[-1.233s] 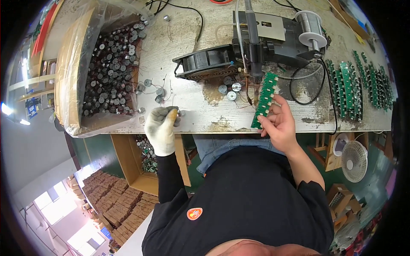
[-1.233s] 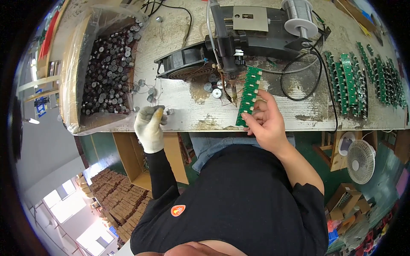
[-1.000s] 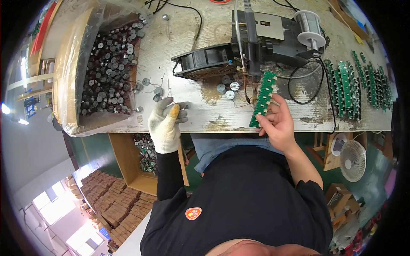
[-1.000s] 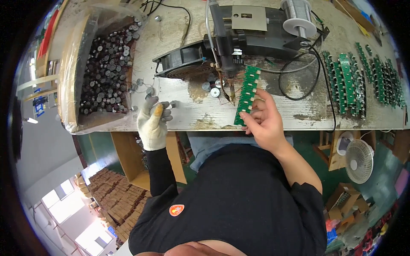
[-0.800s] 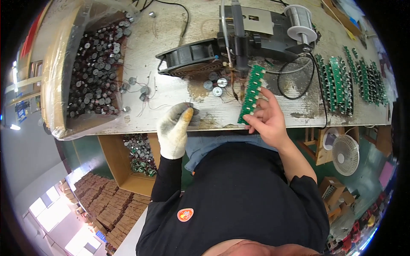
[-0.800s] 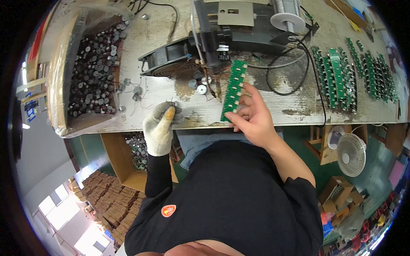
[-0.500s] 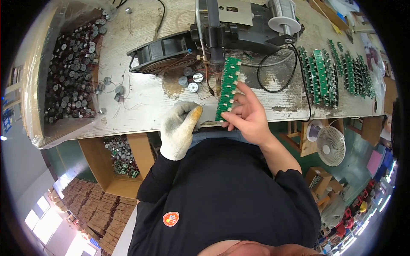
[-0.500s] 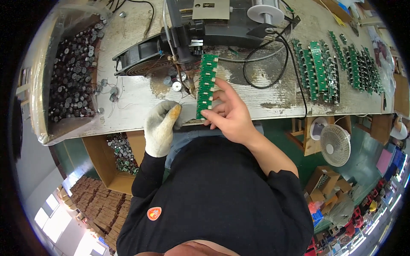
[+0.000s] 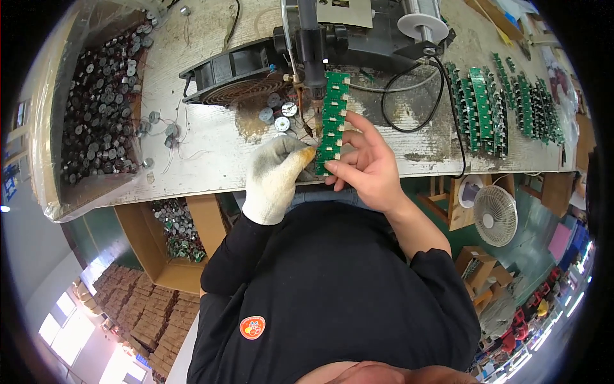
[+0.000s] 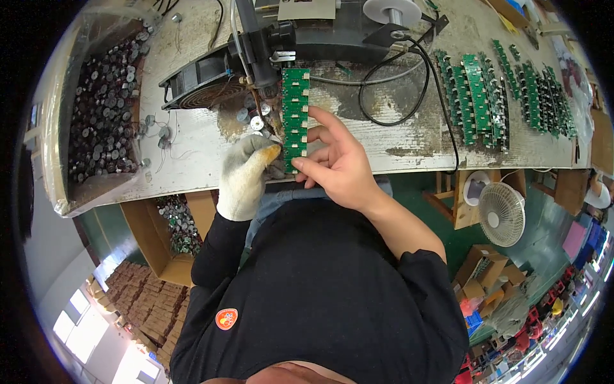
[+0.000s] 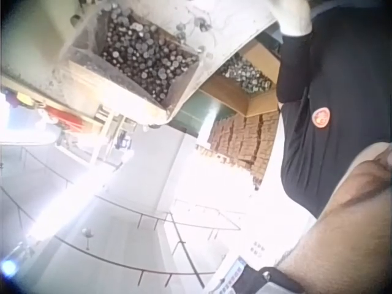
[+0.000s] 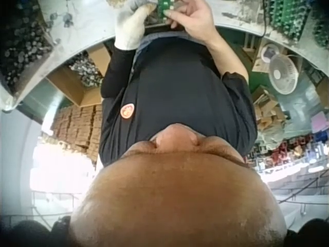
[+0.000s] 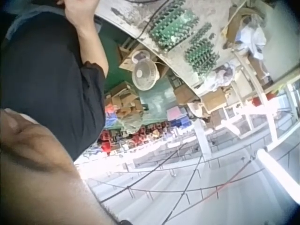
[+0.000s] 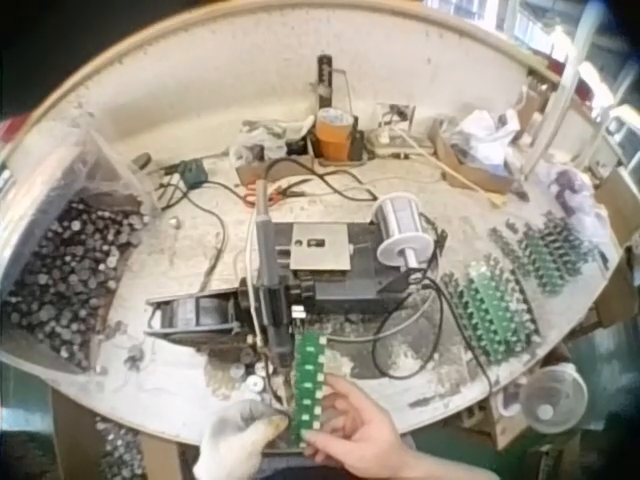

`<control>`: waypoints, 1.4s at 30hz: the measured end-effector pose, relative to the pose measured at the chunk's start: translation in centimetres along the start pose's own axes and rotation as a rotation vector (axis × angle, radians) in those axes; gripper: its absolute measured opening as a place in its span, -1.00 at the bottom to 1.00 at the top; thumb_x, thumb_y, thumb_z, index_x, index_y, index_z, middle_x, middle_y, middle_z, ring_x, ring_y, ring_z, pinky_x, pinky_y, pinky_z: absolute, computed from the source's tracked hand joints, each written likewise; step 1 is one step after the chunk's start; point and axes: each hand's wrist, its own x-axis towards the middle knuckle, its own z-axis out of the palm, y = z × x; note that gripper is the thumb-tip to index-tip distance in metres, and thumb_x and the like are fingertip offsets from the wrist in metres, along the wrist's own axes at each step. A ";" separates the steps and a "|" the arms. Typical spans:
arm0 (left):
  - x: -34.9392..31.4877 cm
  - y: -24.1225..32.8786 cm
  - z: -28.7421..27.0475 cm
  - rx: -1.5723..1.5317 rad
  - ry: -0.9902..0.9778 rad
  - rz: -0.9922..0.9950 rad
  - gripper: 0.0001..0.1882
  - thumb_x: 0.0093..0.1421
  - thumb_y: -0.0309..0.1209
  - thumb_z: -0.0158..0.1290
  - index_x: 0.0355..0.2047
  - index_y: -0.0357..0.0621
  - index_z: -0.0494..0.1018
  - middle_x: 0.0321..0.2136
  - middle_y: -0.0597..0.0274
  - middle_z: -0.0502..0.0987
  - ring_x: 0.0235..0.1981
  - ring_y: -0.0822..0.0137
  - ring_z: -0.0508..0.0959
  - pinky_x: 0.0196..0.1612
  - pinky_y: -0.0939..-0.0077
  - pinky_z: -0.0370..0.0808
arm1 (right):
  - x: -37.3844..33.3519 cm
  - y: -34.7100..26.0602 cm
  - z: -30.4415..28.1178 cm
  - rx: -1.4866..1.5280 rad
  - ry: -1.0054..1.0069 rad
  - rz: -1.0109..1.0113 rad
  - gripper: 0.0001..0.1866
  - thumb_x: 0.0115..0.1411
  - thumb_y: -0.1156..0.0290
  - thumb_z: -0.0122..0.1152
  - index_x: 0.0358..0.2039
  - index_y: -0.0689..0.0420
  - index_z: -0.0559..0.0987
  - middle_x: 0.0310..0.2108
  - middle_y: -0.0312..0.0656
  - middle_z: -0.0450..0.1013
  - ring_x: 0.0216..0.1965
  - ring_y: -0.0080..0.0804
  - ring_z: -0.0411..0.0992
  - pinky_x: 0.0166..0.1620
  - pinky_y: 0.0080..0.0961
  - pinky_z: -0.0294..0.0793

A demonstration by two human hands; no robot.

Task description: The person picks up a motor and positions its wires against a circuit board to solder them in place using a soldering iron. After repeating this process for several motors on the same board, they place the assembly into a box and pick up a new circuit board.

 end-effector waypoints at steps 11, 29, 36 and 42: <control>-0.3 0.5 0.4 -0.139 0.022 0.008 -0.84 0.18 -0.42 0.04 -0.37 -0.31 0.46 -0.50 0.26 0.51 -0.49 0.53 0.48 -0.42 0.66 0.42 | 0.0 -0.3 0.3 -0.001 -0.008 -0.013 -0.21 0.06 0.77 0.11 0.27 0.17 0.02 -0.08 0.05 0.35 -0.47 -0.39 0.51 -0.52 -0.59 0.51; -0.5 0.3 0.5 -0.126 0.015 -0.008 -0.82 0.19 -0.42 0.02 -0.33 -0.32 0.48 -0.47 0.26 0.53 -0.47 0.53 0.49 -0.39 0.66 0.41 | -0.2 0.4 0.0 -0.007 0.008 -0.022 -0.21 0.05 0.78 0.10 0.26 0.17 0.02 -0.06 0.07 0.35 -0.47 -0.38 0.52 -0.52 -0.60 0.53; -0.6 0.0 0.5 -0.250 -0.013 0.009 -0.78 0.21 -0.38 0.00 -0.28 -0.32 0.48 -0.45 0.26 0.54 -0.46 0.54 0.49 -0.36 0.67 0.41 | -0.3 0.5 0.0 0.035 -0.006 -0.014 -0.20 0.05 0.79 0.10 0.27 0.17 0.01 -0.05 0.08 0.34 -0.47 -0.36 0.52 -0.52 -0.59 0.54; -0.5 -0.1 0.8 -0.295 0.021 0.014 -0.76 0.21 -0.36 0.00 -0.25 -0.32 0.48 -0.42 0.28 0.54 -0.42 0.55 0.49 -0.34 0.67 0.40 | -0.4 0.7 0.0 0.049 -0.007 -0.018 -0.21 0.05 0.79 0.10 0.26 0.17 0.01 -0.04 0.09 0.34 -0.47 -0.35 0.52 -0.52 -0.59 0.54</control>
